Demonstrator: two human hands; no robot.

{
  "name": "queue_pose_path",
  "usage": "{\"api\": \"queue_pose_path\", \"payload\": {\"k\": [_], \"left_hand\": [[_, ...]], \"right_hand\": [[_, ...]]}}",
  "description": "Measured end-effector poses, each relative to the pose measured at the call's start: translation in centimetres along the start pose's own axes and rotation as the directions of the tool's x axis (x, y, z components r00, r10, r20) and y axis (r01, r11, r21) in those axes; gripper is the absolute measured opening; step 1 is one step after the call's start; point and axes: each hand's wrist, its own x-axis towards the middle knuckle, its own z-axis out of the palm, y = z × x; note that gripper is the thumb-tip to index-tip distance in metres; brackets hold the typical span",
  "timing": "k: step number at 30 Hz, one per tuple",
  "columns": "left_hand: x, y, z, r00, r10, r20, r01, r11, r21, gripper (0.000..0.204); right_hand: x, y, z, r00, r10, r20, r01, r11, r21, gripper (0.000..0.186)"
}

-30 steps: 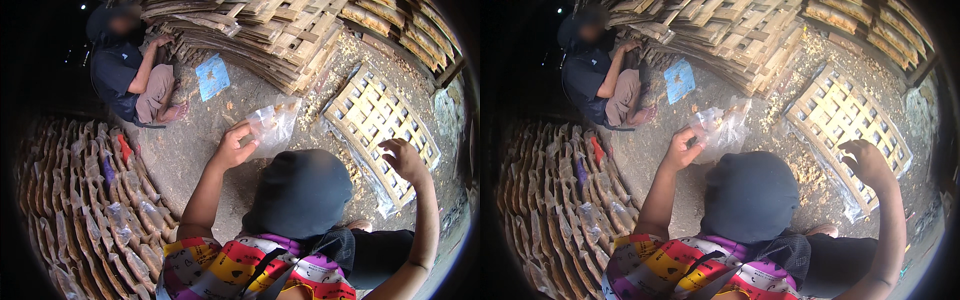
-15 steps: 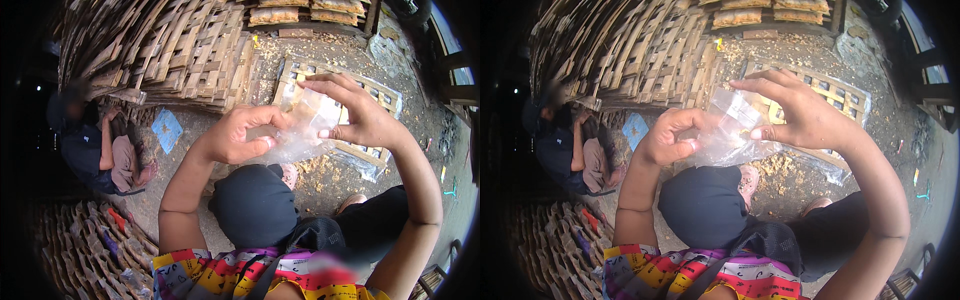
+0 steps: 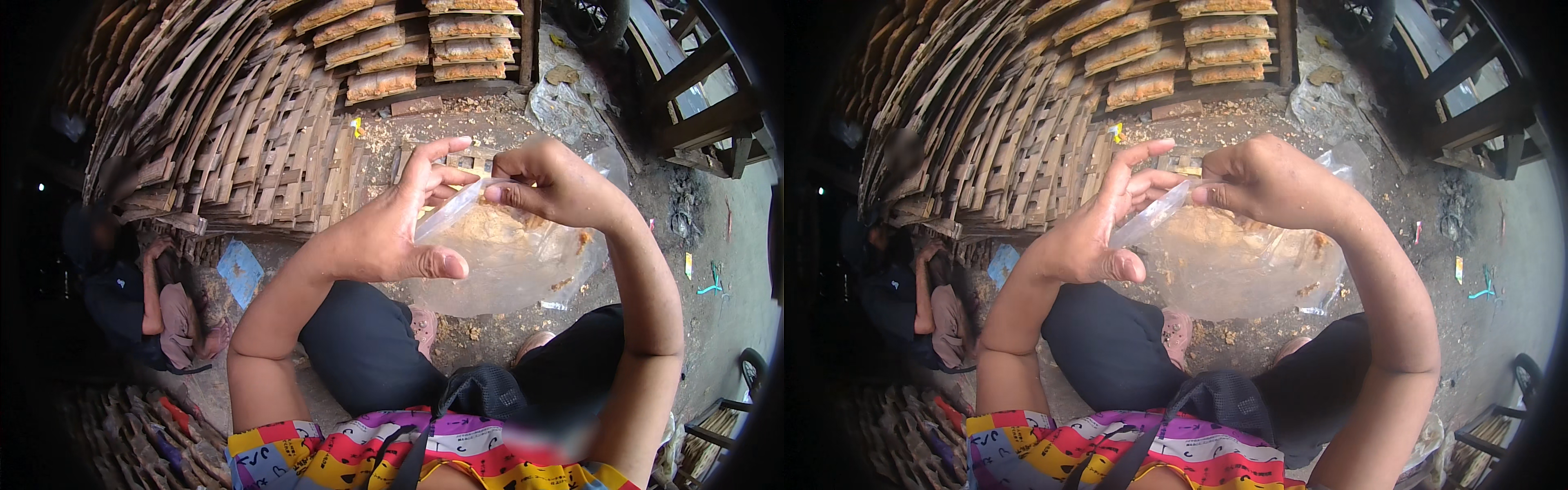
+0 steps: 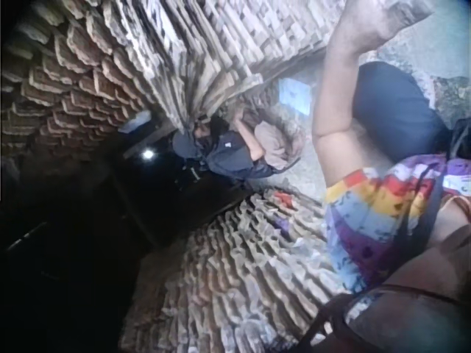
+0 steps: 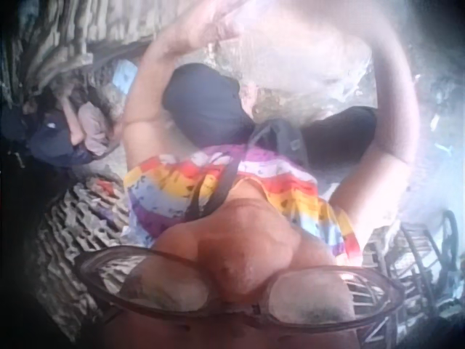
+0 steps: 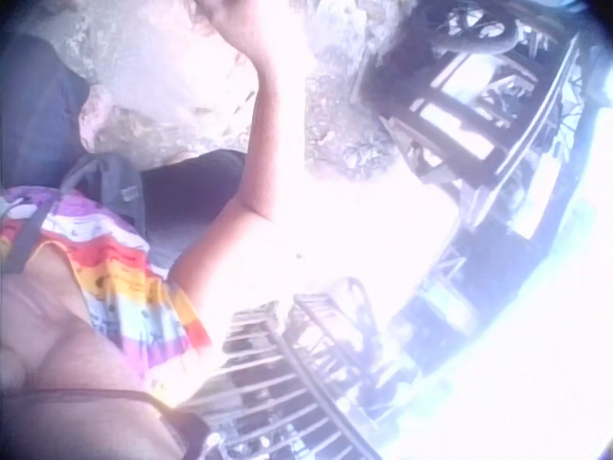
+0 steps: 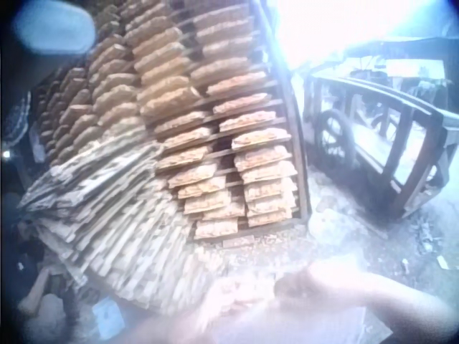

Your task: The person picks up a wooden lattice tray, places it into a clear plastic bag, and then sets the bagged tray aside. This process is repeated with additional trays from a nearby stack.

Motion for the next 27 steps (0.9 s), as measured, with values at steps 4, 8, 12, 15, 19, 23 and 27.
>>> {"api": "queue_pose_path", "payload": {"k": [4,8,12,15,19,23,27], "left_hand": [[2.1,2.3,1.8,0.983,-0.176,-0.045,0.182,0.939,0.292,0.085],[4.4,3.9,0.3,0.924,-0.339,0.178,0.268,0.906,0.328,0.068],[4.6,4.1,-0.2,0.873,-0.280,0.400,0.324,0.945,-0.046,0.060],[5.2,5.3,-0.4,0.850,-0.222,0.477,0.302,0.949,-0.096,0.053],[6.2,7.3,-0.7,0.803,-0.211,0.557,0.335,0.934,-0.128,0.046],[6.6,9.0,-1.5,0.829,-0.216,0.516,0.177,0.976,0.124,0.028],[7.7,10.8,-2.4,0.810,-0.251,0.530,0.194,0.968,0.161,0.027]], "right_hand": [[-0.9,0.1,-1.0,0.995,-0.058,-0.080,0.047,0.990,-0.134,0.032],[-2.0,0.8,-2.7,0.985,-0.143,-0.095,0.134,0.986,-0.096,0.031],[-3.4,0.4,-4.9,0.993,-0.121,0.013,0.122,0.990,-0.074,0.031],[-4.3,-0.5,-5.9,0.994,-0.095,0.057,0.100,0.989,-0.111,0.033],[-6.0,-1.1,-6.7,0.988,-0.149,0.039,0.149,0.989,0.002,0.036],[-7.6,-2.9,-7.3,1.000,-0.015,0.012,0.014,0.997,0.076,0.043],[-8.4,-4.0,-7.6,0.998,-0.016,-0.064,0.029,0.979,0.200,0.044]]}}
